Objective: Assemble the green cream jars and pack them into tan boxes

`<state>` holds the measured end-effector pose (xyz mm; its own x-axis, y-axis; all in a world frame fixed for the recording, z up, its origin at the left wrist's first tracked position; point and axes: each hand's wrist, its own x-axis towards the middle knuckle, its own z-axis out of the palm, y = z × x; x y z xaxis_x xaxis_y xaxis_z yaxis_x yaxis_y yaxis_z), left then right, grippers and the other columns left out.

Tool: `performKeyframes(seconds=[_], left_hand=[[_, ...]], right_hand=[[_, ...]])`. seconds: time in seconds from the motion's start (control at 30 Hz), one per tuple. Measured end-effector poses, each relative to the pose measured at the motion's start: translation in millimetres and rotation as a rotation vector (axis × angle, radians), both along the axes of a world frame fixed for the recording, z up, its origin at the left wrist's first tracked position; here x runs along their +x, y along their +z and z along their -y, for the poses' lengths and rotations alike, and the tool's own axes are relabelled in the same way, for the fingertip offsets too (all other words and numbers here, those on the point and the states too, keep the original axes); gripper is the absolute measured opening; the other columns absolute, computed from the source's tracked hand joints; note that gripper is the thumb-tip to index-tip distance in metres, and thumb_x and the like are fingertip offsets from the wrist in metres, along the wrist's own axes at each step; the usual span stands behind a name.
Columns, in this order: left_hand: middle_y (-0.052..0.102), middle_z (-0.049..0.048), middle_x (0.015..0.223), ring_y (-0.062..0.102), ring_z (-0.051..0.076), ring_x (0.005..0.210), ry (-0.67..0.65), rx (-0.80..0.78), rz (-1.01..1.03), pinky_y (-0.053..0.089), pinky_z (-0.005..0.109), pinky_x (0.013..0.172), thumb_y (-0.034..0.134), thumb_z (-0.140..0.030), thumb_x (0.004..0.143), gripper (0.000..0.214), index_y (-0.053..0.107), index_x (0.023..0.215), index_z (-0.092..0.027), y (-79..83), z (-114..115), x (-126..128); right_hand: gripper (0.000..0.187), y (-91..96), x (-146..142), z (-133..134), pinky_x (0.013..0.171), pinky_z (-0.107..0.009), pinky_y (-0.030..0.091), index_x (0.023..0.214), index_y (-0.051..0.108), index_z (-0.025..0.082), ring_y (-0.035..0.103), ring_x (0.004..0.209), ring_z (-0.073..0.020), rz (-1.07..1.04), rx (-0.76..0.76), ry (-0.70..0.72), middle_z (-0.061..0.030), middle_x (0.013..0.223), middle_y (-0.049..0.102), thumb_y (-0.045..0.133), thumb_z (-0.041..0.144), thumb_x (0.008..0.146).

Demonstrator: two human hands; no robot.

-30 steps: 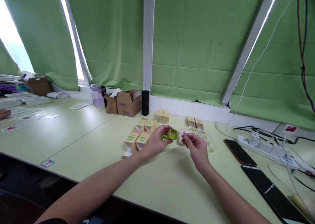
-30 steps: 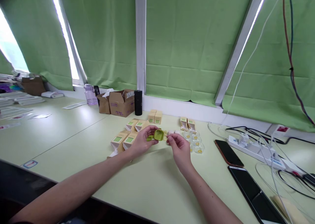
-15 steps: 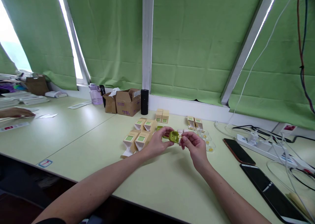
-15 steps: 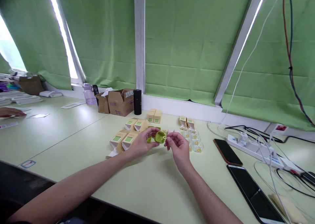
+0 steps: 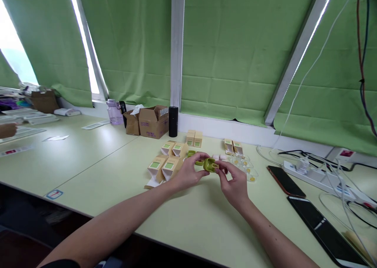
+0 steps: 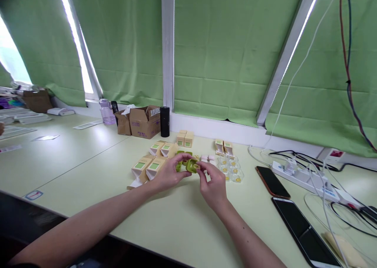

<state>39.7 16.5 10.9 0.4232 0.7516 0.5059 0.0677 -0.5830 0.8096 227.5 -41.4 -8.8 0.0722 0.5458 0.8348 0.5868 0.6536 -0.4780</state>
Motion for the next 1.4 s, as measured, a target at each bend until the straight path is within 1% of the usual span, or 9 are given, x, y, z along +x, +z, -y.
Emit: performKeyframes(seconds=[0.1,0.2,0.33,0.47,0.63,1.0,1.2,1.4], left_hand=[[0.071,0.0081,0.124,0.067,0.026,0.116,0.007,0.025,-0.007,0.052,0.044,0.107,0.085,-0.009,0.077,0.048,0.070,0.120,-0.023,-2.7,0.0,0.5],[0.068,0.0085,0.125,0.066,0.025,0.117,0.008,0.094,-0.001,0.052,0.044,0.108,0.085,-0.009,0.078,0.045,0.072,0.118,-0.023,-4.2,0.1,0.7],[0.065,0.0078,0.125,0.064,0.025,0.119,-0.012,0.156,0.009,0.054,0.043,0.108,0.084,-0.007,0.078,0.046,0.072,0.119,-0.025,-5.9,0.3,0.9],[0.063,0.0083,0.127,0.061,0.027,0.129,-0.046,0.189,0.008,0.053,0.044,0.111,0.084,-0.005,0.078,0.049,0.072,0.121,-0.026,-8.6,-0.2,1.1],[0.064,0.0094,0.128,0.059,0.029,0.133,-0.048,0.222,0.015,0.053,0.047,0.113,0.084,-0.008,0.080,0.047,0.073,0.122,-0.027,-9.4,-0.3,0.6],[0.063,0.0099,0.128,0.060,0.029,0.132,-0.047,0.242,0.005,0.053,0.047,0.114,0.084,-0.008,0.080,0.048,0.074,0.122,-0.027,-7.9,0.7,-0.2],[0.063,0.0102,0.128,0.060,0.030,0.133,-0.059,0.237,0.004,0.053,0.047,0.113,0.084,-0.005,0.079,0.051,0.074,0.123,-0.028,-9.1,0.3,-0.6],[0.063,0.0102,0.129,0.060,0.030,0.133,-0.068,0.231,0.010,0.052,0.048,0.114,0.084,-0.006,0.079,0.050,0.074,0.123,-0.028,-9.9,-0.2,-0.4]], right_hand=[[0.019,0.0,1.1,-1.0,0.077,-0.039,0.057,0.111,0.073,0.025,0.072,0.087,-0.0232,0.142,0.117,-0.029,-0.0067,0.099,0.079,0.061,0.016,0.101],[0.017,0.6,2.6,-2.2,0.077,-0.040,0.055,0.109,0.073,0.024,0.069,0.094,-0.0258,0.249,0.177,-0.103,-0.0092,0.101,0.074,0.062,0.015,0.100],[0.015,0.2,4.2,-3.8,0.074,-0.039,0.051,0.108,0.072,0.022,0.064,0.092,-0.0256,0.325,0.206,-0.175,-0.0092,0.096,0.067,0.062,0.015,0.100],[0.014,-0.5,4.2,-3.9,0.073,-0.039,0.046,0.106,0.071,0.023,0.060,0.085,-0.0242,0.398,0.224,-0.214,-0.0068,0.089,0.065,0.061,0.014,0.100],[0.013,0.4,3.8,-3.1,0.072,-0.038,0.043,0.105,0.070,0.023,0.058,0.082,-0.0237,0.425,0.232,-0.234,-0.0063,0.087,0.065,0.060,0.015,0.100],[0.013,1.1,3.1,-3.5,0.068,-0.038,0.038,0.103,0.068,0.023,0.054,0.078,-0.0234,0.455,0.262,-0.244,-0.0056,0.084,0.064,0.059,0.013,0.100],[0.013,0.4,2.0,-4.0,0.067,-0.038,0.038,0.100,0.067,0.023,0.053,0.077,-0.0231,0.473,0.261,-0.259,-0.0054,0.082,0.063,0.058,0.013,0.102],[0.015,1.0,2.1,-3.9,0.066,-0.038,0.038,0.099,0.067,0.023,0.054,0.076,-0.0228,0.480,0.261,-0.245,-0.0055,0.081,0.063,0.058,0.012,0.102]])
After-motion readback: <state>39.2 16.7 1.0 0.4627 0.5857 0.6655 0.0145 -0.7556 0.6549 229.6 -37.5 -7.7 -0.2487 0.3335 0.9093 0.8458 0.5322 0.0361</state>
